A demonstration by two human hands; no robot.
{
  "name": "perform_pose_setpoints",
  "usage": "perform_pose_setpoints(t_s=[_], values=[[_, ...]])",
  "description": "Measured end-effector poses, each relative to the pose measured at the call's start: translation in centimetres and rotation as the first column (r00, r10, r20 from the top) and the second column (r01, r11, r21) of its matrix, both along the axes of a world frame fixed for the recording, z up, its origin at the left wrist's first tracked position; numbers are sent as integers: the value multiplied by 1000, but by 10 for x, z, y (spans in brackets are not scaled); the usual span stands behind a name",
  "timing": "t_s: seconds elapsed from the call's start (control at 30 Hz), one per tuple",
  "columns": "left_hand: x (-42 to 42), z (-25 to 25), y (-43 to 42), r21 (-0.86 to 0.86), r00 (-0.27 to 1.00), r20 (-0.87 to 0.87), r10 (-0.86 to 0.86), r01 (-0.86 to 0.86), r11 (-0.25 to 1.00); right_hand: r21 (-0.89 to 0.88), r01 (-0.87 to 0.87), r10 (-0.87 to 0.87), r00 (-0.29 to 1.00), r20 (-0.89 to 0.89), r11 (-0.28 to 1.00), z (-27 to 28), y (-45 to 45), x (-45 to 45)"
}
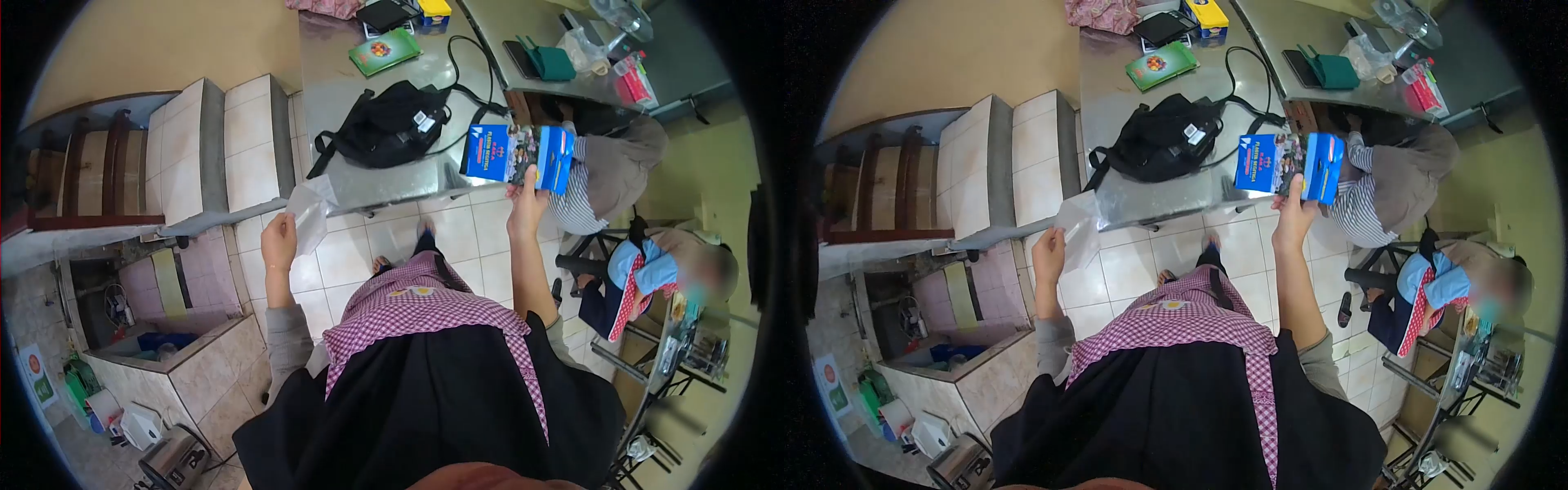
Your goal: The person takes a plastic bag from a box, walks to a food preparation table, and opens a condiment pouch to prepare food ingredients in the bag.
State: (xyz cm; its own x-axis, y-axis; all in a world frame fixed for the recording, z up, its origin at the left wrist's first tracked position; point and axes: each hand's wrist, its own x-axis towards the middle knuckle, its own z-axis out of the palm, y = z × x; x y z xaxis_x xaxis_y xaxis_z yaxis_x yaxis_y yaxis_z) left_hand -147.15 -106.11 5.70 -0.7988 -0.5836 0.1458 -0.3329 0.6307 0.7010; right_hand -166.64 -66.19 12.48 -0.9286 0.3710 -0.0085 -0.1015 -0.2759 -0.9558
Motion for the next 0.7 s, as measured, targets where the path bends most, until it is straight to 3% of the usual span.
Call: perform_pose_setpoints(t_s=[0.07, 0.13, 0.2, 0.23, 0.33, 0.47, 0.6, 0.67, 0.7], values=[[-9, -6, -5, 35, 991, -100, 91, -88, 996, 22, -36, 36, 999, -26, 999, 2, -13, -47], [-18, 7, -2, 89, 989, -72, 130, -123, 988, -42, -188, 185, 981, -56, 981, 1, -30, -103], [-23, 28, 11, -7, 968, -26, 251, -251, 968, -72, -287, 282, 957, -72, 955, -5, -53, -159], [-23, 17, 10, 62, 945, -81, 317, -313, 948, -50, -317, 314, 947, -62, 947, -8, -67, -187], [-33, 21, 18, 11, 917, -23, 399, -399, 917, -113, -380, 383, 924, 5, 918, 5, -125, -253], [-56, 35, 34, 3, 881, 2, 474, -474, 881, -259, -528, 546, 837, 0, 809, -25, -196, -341], [-84, 55, 49, -19, 856, 46, 515, -514, 857, -364, -543, 627, 761, 166, 757, -82, -252, -406], [-93, 60, 53, -25, 859, 73, 507, -507, 862, -249, -504, 562, 729, 390, 827, -121, -270, -426], [-99, 63, 55, -23, 870, 53, 490, -490, 872, -287, -462, 544, 708, 451, 839, -132, -274, -431]])
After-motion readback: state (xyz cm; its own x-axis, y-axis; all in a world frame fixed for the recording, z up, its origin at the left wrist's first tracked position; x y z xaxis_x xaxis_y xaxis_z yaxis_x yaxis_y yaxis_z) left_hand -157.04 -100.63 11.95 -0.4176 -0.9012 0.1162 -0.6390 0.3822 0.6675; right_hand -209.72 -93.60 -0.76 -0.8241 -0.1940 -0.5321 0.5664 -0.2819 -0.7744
